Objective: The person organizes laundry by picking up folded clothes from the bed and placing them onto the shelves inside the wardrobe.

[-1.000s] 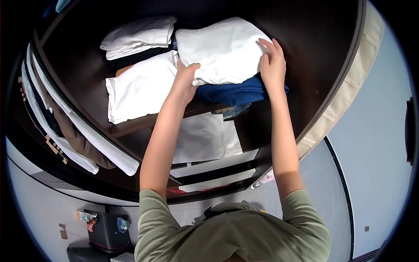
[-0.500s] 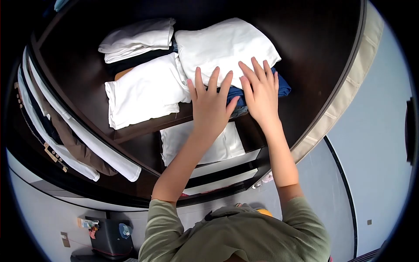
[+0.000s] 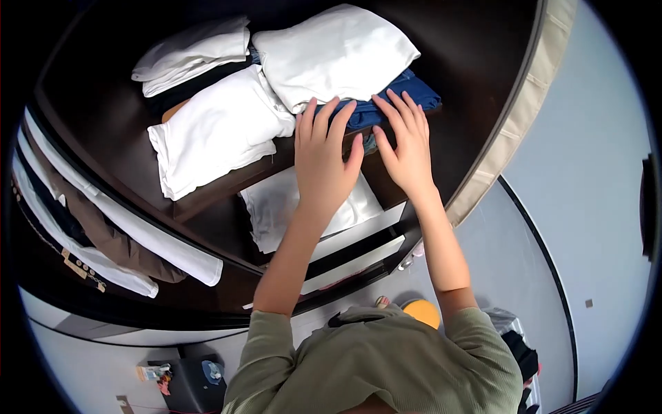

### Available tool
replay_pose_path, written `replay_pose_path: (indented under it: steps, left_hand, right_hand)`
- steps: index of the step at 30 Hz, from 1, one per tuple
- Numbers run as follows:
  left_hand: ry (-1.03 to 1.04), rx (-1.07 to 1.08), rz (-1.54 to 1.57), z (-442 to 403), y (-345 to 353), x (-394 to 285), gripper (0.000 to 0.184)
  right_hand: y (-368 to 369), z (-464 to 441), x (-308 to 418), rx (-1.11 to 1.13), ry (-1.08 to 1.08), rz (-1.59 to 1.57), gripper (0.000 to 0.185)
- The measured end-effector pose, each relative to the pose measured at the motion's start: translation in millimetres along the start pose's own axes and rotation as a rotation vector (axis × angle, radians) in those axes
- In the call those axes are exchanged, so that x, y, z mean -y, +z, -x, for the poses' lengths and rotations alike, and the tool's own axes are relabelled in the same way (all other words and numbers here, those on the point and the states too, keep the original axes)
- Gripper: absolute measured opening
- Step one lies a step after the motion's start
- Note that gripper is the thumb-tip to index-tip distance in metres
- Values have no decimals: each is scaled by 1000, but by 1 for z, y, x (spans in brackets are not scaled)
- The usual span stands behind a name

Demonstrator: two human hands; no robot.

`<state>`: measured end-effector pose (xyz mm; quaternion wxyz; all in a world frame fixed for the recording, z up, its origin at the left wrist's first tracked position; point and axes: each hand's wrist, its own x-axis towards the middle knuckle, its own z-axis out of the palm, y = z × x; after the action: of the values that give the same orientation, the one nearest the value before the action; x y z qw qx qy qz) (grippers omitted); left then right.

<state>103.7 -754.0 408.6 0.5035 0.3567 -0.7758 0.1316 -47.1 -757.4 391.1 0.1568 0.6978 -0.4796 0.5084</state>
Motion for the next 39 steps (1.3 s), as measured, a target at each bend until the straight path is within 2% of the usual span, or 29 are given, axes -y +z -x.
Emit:
replay_pose_path:
  steps: [7,10,19,22,34,39]
  left_hand:
    - [-32,10,292,37,-15,-19,30]
    - [-24,13,346,53,-16,-19,31]
    - [-109,170,648,111,-19,-42,30]
    - [-131,241,763,128,-16,-61,30]
    - [-79,439,1105,180,-13,-156,28]
    - [-99,618,1233,214,-15,-214,26]
  right_hand:
    - [-13,47,23,0,134,-29,46]
    - [-19,65,37,-9,188,-25,47]
    - [-48,140,78,4,339,79,49]
    - [-67,165,87,-3,437,133,49]
    - [-152,258,119,-55,604,343,48]
    - [-206,304,153,-86,735,434,47]
